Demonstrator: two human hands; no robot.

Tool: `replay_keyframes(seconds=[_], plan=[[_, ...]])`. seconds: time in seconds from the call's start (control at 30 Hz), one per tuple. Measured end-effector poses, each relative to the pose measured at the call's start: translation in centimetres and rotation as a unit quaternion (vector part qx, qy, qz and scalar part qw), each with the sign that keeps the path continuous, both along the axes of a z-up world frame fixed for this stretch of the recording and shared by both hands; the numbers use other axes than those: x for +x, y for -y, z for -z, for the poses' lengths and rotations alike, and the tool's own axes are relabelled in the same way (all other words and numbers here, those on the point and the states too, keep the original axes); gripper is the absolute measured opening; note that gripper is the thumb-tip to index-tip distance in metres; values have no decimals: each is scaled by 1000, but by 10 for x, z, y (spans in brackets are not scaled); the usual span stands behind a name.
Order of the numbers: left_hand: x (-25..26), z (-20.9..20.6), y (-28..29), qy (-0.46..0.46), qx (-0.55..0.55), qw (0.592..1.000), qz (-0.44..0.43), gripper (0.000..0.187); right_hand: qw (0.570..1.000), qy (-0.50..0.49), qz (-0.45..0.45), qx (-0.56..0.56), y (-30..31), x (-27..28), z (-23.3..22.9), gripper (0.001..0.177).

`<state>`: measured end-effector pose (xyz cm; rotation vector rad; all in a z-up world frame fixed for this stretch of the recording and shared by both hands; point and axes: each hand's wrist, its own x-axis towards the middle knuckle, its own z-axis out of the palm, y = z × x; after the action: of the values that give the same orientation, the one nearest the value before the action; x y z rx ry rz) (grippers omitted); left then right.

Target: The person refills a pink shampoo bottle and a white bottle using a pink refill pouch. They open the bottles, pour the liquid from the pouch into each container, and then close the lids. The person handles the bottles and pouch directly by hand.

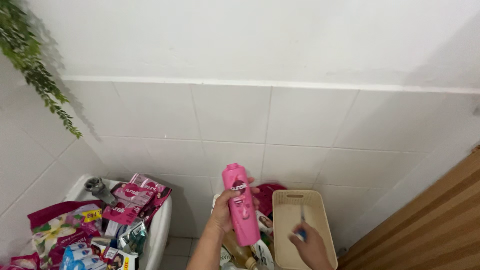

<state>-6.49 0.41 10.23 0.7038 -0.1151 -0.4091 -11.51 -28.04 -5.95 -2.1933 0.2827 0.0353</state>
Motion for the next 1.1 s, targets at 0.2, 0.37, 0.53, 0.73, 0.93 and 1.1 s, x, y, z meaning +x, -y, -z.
replay_keyframes(seconds=[0.2,0.37,0.53,0.73,0.93,1.1], plan=[[24,27,-15,49,149,982,-110,58,962,-193,-111,-160,50,17,92,41],[44,35,-44,52,164,977,-123,53,935,-207,-181,-223,35,56,117,24],[53,54,-53,42,158,979,-119,53,929,-224,-175,-237,22,93,136,28],[62,86,-53,30,192,973,-122,50,962,6,-67,-266,35,120,138,34],[71,90,-50,14,190,976,-102,50,971,133,-98,-172,3,205,70,45],[73,83,-50,31,181,981,-66,50,930,54,-159,-327,-23,244,101,21]])
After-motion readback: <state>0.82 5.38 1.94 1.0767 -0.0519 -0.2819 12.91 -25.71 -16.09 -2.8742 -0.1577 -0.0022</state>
